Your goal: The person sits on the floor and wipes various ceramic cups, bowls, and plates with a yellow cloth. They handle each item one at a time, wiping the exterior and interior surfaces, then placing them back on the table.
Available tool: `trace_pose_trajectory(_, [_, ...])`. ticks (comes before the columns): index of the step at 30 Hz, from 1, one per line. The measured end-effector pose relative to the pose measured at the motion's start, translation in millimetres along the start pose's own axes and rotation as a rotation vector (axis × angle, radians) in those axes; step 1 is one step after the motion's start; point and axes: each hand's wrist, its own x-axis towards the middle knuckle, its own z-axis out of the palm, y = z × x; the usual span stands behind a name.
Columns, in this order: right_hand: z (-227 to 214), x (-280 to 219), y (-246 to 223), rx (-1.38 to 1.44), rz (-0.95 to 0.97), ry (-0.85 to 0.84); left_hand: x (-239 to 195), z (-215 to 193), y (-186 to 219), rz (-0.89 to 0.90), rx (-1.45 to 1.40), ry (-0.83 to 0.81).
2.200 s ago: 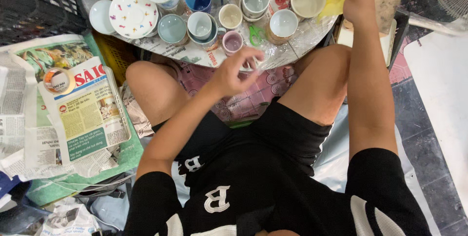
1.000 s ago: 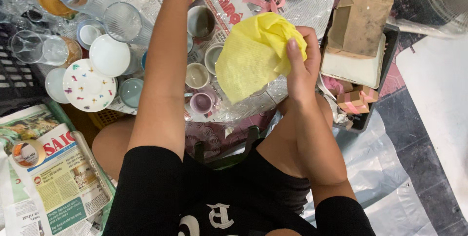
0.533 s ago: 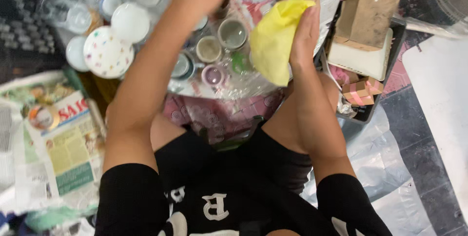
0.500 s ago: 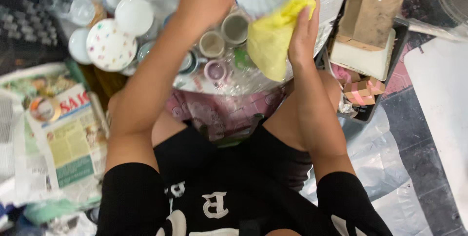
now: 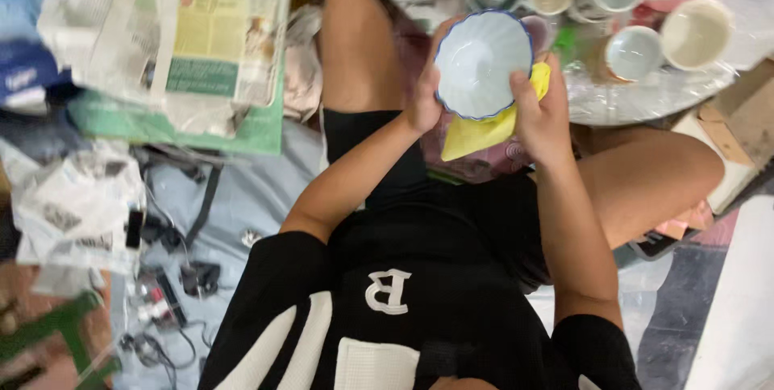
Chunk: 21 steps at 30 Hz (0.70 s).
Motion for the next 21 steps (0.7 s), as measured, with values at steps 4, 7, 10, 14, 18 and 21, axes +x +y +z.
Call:
trace_pose_trajectory(4, [10.3, -10.0, -4.5, -0.271, -0.109, -0.056, -2.8, -41.4, -32.2, -0.266, -0.480, 0.106])
trace_pose_trajectory(7, [-15.4, -6.0, 0.0, -0.416, -0.199, 0.167, 0.6, -40.5, -19.6, -0.284, -0.645, 0.060])
trace_pose_trajectory(10, [-27.1, -1.6, -4.7, 0.277, -0.245, 0.443, 2.4, -33.2, 6.0, -0.020, -0.325, -0.216])
trace_pose_trajectory(14, [11.1, -11.4, -32.3, 0.356, -0.432, 0.663, 8.9, -29.2, 3.2, -0.280, -0.519, -0.044])
trace_pose_trajectory(18, [48.9, -2.8, -56.1, -0.796, -0.501, -0.157, -1.2, -28.5, -7.1, -0.286, -0.358, 0.023])
trace_pose_trajectory(21, [71.6, 8.5, -60.1, -0.801, -0.414, -0.151, -2.5, -24.6, 2.4, -0.180, -0.228, -0.061])
